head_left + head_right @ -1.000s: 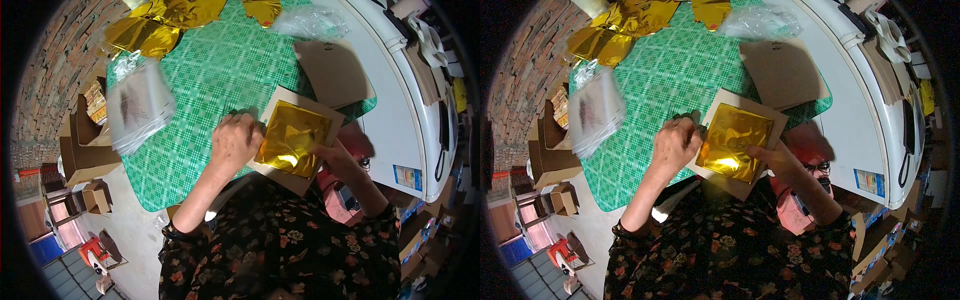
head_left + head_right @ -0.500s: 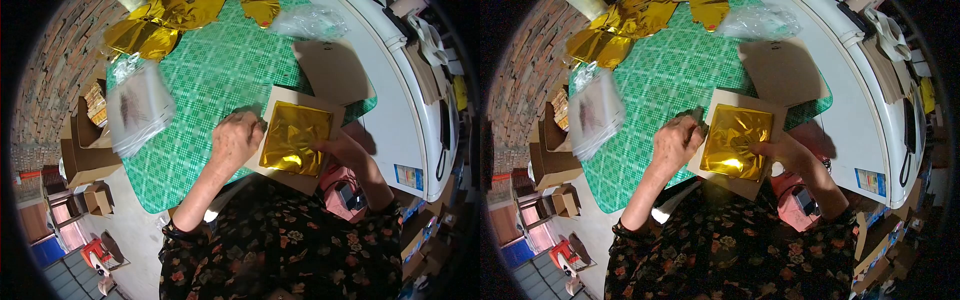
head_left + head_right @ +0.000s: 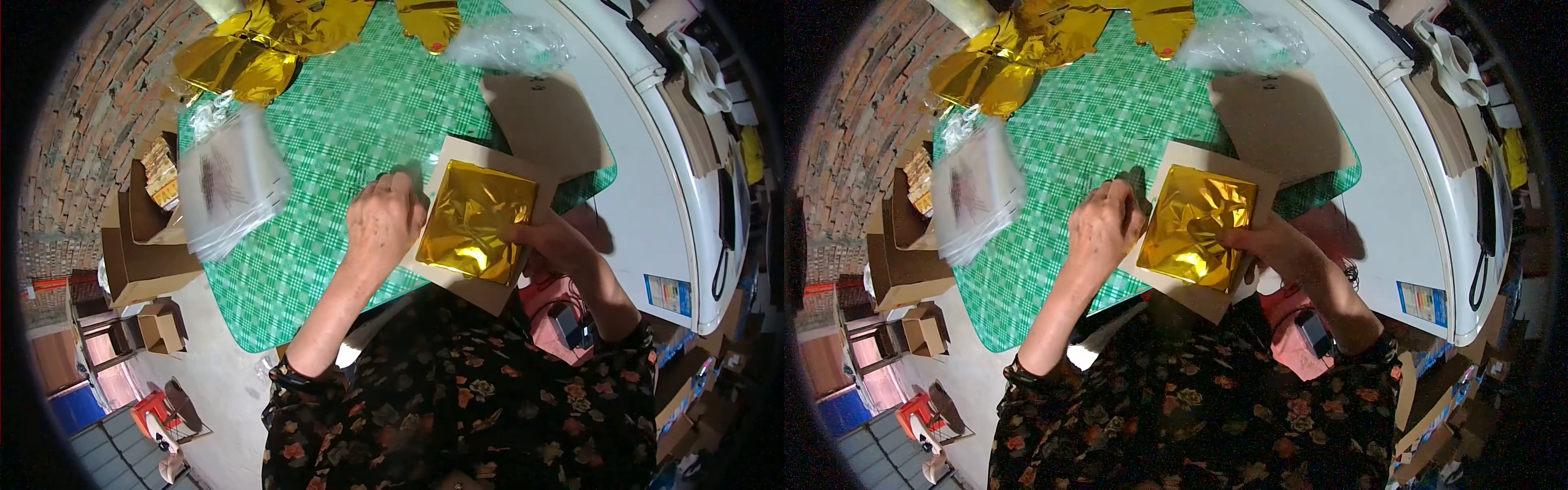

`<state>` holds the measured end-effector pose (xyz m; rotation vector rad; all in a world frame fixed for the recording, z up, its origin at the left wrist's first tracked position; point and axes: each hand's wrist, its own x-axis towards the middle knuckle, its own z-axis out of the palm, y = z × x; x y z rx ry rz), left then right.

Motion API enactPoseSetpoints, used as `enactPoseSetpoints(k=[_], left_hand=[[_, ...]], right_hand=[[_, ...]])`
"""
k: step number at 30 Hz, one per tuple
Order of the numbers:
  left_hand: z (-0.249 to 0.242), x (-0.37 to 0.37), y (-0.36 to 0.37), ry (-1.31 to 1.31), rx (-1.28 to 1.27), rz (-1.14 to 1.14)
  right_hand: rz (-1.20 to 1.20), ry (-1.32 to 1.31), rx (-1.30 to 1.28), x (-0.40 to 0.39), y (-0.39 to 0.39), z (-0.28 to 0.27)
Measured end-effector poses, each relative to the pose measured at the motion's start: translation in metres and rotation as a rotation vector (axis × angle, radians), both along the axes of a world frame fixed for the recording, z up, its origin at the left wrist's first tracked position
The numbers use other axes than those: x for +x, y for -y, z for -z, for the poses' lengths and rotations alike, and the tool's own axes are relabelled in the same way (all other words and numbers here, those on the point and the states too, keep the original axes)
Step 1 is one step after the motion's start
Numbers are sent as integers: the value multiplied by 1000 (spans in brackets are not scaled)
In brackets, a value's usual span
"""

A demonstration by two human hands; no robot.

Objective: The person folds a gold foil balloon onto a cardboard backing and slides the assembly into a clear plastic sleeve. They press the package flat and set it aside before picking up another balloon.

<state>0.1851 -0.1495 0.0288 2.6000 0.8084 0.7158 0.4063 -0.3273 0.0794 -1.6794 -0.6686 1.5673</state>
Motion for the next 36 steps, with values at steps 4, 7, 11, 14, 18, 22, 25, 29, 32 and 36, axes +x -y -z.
enactPoseSetpoints(k=[4,7,11,14,18,22,25,29,32,36], left_hand=[[-1,4,-8,-25,-31,17],[2,4,-10,-23,-21,43],[0,4,-10,-24,-7,76],[-1,5,-12,1,4,91],[0,4,-12,-5,0,99],[-2,3,-10,-26,-21,104],[-5,2,-11,-37,-48,108],[-5,4,-10,-51,-83,72],[-8,8,-9,-109,-98,30],[-8,11,-11,-95,-71,29]], right_hand=[[-16,6,-78,6,-2,-4],[-23,-3,-90,11,-4,-8],[-28,7,-51,20,-6,3],[-14,0,-29,29,-6,30],[-16,-55,62,30,-3,48],[-50,-12,-66,23,-9,25],[-66,28,-56,12,-12,2],[-65,33,-46,14,-10,14],[-80,45,-44,16,-10,22],[-76,35,-5,18,-10,41]])
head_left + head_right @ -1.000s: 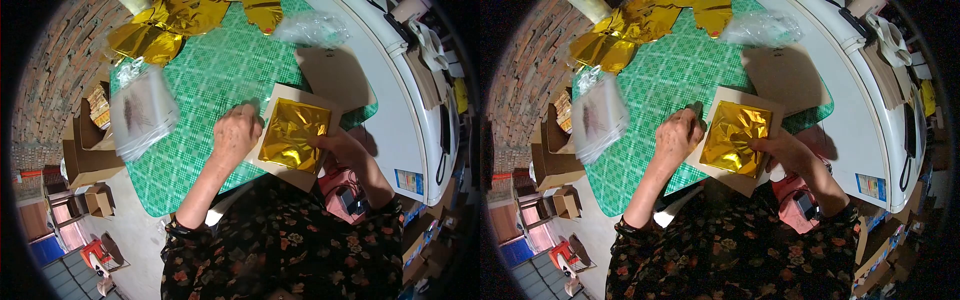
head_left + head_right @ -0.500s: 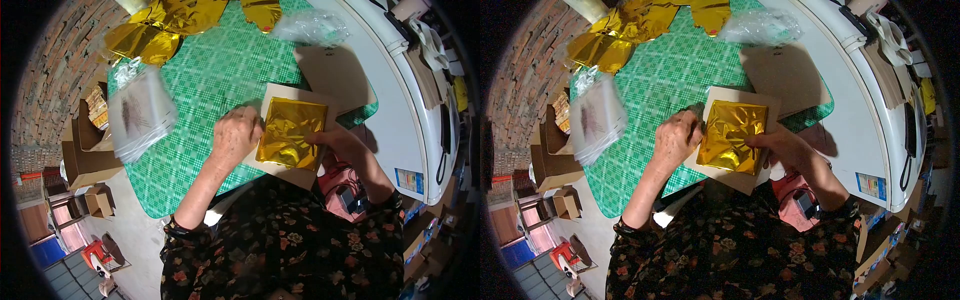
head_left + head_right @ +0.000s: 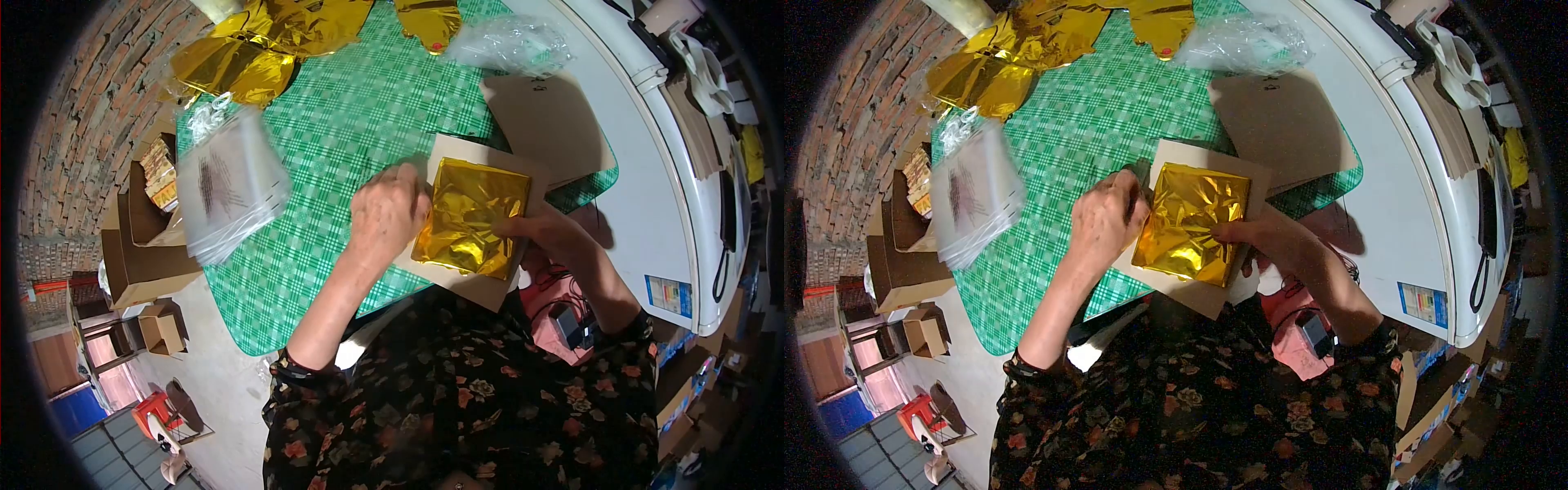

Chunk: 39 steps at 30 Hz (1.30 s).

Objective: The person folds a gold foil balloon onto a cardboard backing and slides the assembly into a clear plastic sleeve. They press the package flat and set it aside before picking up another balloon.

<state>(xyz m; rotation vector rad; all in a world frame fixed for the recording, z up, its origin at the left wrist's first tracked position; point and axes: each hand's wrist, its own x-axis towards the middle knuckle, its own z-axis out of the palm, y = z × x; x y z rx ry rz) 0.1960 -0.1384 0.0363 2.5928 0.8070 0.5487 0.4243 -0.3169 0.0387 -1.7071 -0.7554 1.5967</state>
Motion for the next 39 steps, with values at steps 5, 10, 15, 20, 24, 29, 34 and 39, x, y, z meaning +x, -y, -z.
enactPoseSetpoints(k=[5,10,15,20,24,29,34,39], left_hand=[[4,-1,1,106,59,87],[-4,-4,4,67,40,70],[-10,-10,7,19,73,103],[-14,-19,9,-37,105,167],[-15,-19,19,8,119,178],[-26,-21,24,38,181,131],[-26,-31,9,-23,149,160],[-27,-36,8,-40,92,158]], right_hand=[[34,-54,20,-1,2,1],[87,-73,73,-15,3,-9],[168,-168,169,-44,11,-9],[171,-230,253,-58,23,2],[214,-212,299,-76,22,9],[227,-91,348,-97,19,10],[326,-146,352,-115,15,9],[390,-254,477,-136,10,15]])
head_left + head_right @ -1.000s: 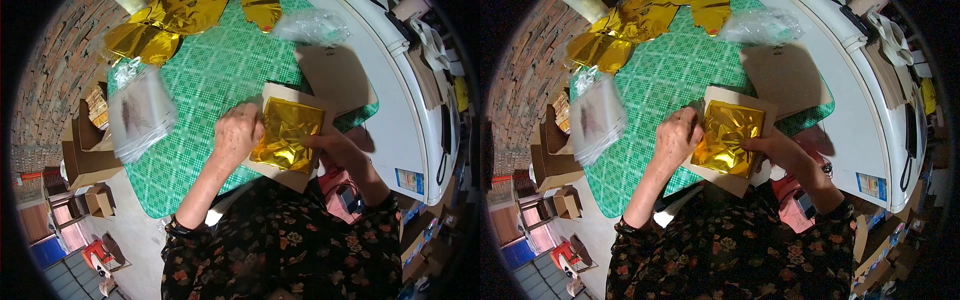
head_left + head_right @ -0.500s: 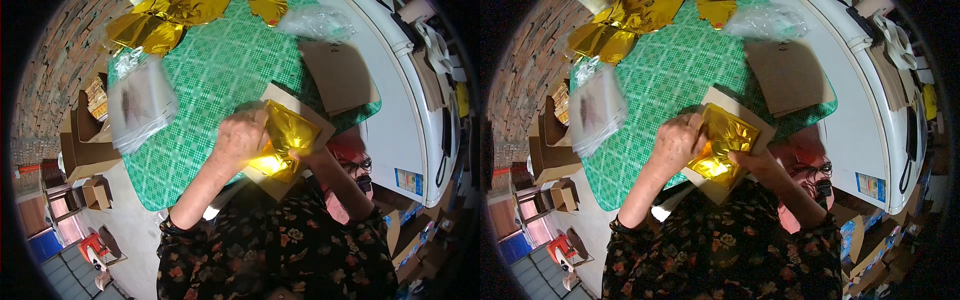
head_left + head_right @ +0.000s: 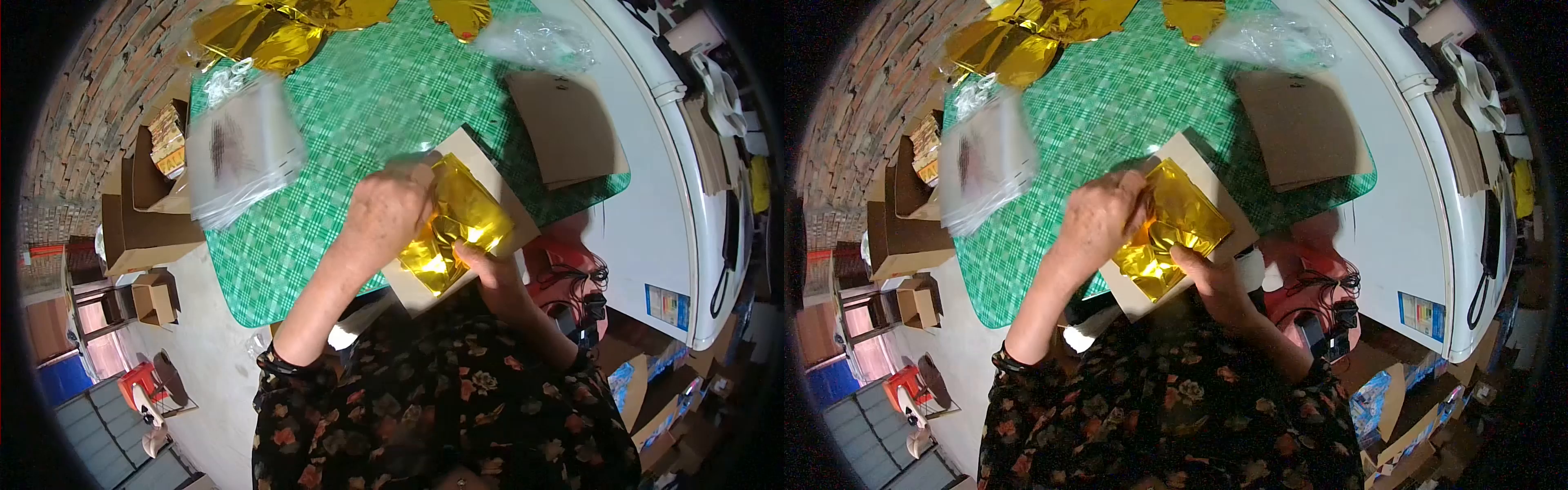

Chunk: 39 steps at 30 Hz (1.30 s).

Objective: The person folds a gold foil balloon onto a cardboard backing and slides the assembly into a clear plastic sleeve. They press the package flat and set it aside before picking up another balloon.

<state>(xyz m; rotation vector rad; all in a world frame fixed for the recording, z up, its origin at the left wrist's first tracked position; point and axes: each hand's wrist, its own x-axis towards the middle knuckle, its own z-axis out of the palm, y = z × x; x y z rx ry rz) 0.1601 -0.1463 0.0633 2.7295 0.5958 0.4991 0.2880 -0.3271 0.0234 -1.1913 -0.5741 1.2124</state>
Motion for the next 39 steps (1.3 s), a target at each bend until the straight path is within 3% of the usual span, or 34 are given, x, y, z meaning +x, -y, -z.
enactPoseSetpoints(k=[5,8,14,18,21,22,25,28,32,34,37,39], left_hand=[[-4,-10,9,-123,-104,-13],[9,-23,2,175,-134,50],[3,-44,17,163,-180,-42],[7,-58,21,392,-108,-237],[23,-79,35,696,-602,-558],[10,-86,46,724,-895,-611],[28,-94,62,1005,-1264,-595],[20,-98,78,1020,-1676,-579],[9,-91,91,870,-1657,-683],[17,-95,94,916,-1666,-639],[21,-106,100,928,-1664,-694],[13,-114,105,899,-1653,-730]], right_hand=[[4,-16,-48,-14,11,8],[24,33,18,-22,15,24],[77,118,49,-31,12,20],[58,119,67,-31,14,24],[64,135,39,-31,15,19],[57,181,47,-31,17,21],[23,250,75,-35,21,27],[-37,265,30,-37,32,45],[-169,601,146,-34,52,55],[-261,579,83,-27,61,51],[-301,79,-122,-13,81,44],[-332,169,-218,4,88,34]])
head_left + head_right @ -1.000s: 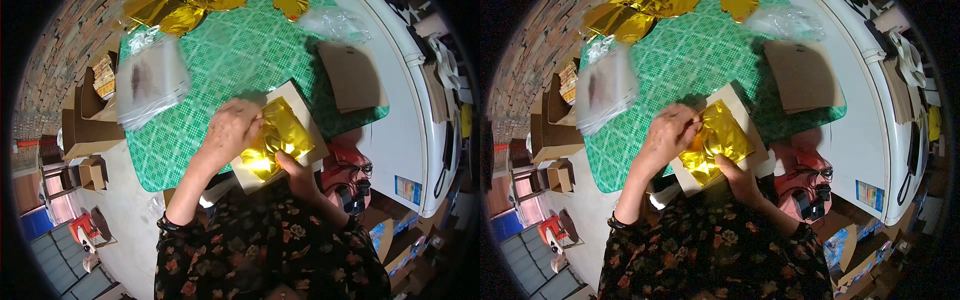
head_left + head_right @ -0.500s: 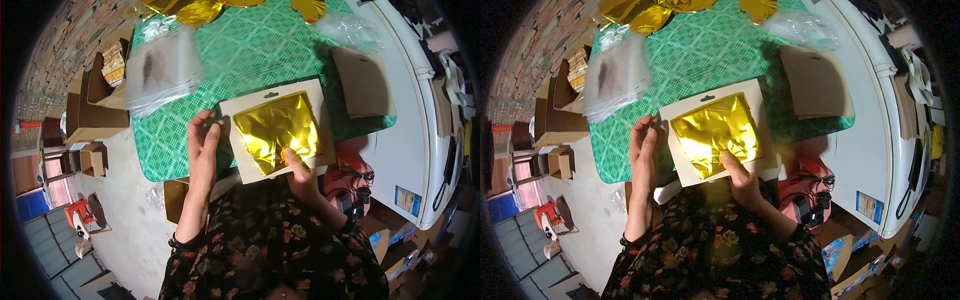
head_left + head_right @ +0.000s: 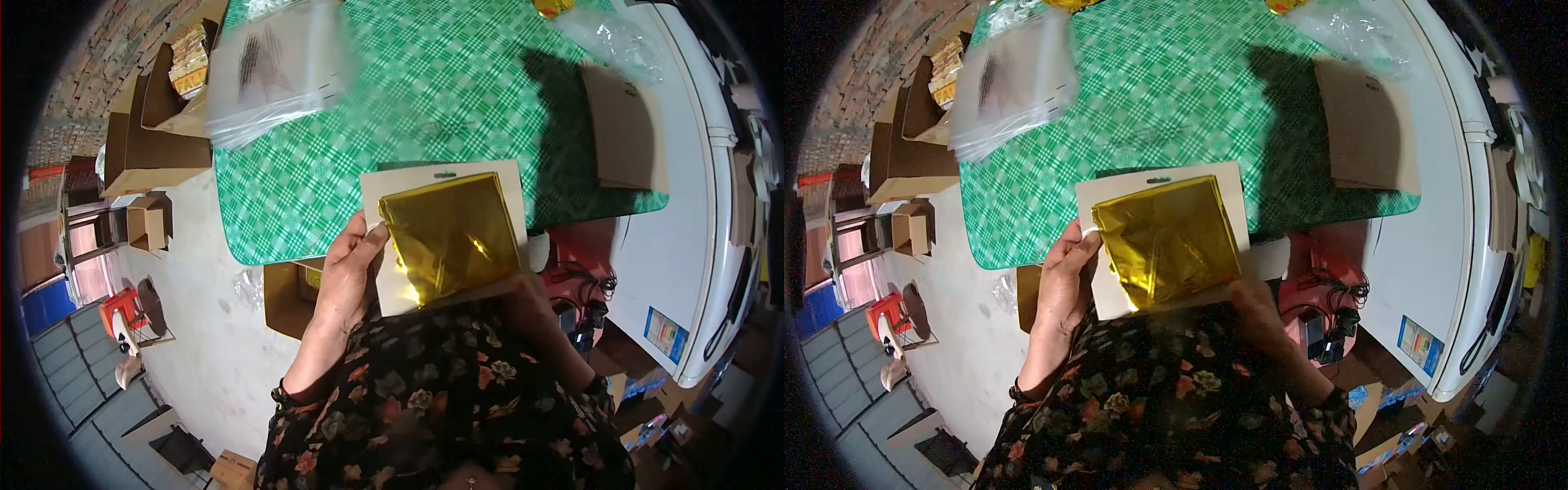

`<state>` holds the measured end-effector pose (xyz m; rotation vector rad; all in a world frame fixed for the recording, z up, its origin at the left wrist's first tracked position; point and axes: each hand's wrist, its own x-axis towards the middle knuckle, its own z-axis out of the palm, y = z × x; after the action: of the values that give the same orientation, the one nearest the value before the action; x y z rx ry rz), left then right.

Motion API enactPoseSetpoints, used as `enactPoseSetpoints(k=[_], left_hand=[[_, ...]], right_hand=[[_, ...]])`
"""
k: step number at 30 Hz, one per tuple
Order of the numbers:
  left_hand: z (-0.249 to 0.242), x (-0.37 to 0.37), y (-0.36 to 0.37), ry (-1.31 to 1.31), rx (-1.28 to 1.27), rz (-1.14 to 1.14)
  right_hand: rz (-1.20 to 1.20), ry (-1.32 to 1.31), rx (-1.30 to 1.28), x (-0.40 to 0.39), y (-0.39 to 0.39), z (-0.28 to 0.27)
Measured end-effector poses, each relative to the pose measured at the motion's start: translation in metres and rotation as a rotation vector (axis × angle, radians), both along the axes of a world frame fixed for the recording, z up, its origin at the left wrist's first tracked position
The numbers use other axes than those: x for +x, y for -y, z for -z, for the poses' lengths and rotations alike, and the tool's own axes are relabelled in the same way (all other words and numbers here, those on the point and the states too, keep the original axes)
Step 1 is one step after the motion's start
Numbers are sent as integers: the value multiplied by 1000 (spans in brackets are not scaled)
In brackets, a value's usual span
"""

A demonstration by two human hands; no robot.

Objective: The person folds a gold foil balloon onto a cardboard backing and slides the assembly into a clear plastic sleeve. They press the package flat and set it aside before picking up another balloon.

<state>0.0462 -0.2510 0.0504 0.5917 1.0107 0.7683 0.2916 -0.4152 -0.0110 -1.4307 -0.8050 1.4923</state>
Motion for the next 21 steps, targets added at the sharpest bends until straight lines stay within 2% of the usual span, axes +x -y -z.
enactPoseSetpoints(k=[1,3,5,7,9,13,18,21], left_hand=[[2,-9,0,10,-37,58],[3,-16,6,42,-89,48],[7,-11,13,18,-67,22],[4,-8,18,18,-74,85],[9,-6,21,52,-2,149],[5,-6,27,47,-73,112],[4,-13,26,145,-39,69],[5,-11,25,117,-89,41]], right_hand=[[-77,325,40,12,0,-11],[294,-284,-28,11,0,-18],[294,-224,-54,28,2,-14],[335,-236,-45,28,-6,-17],[320,-114,-61,23,-14,-21],[281,-67,-164,16,-18,-22],[285,-16,-152,9,-26,-37],[314,12,-172,3,-31,-44]])
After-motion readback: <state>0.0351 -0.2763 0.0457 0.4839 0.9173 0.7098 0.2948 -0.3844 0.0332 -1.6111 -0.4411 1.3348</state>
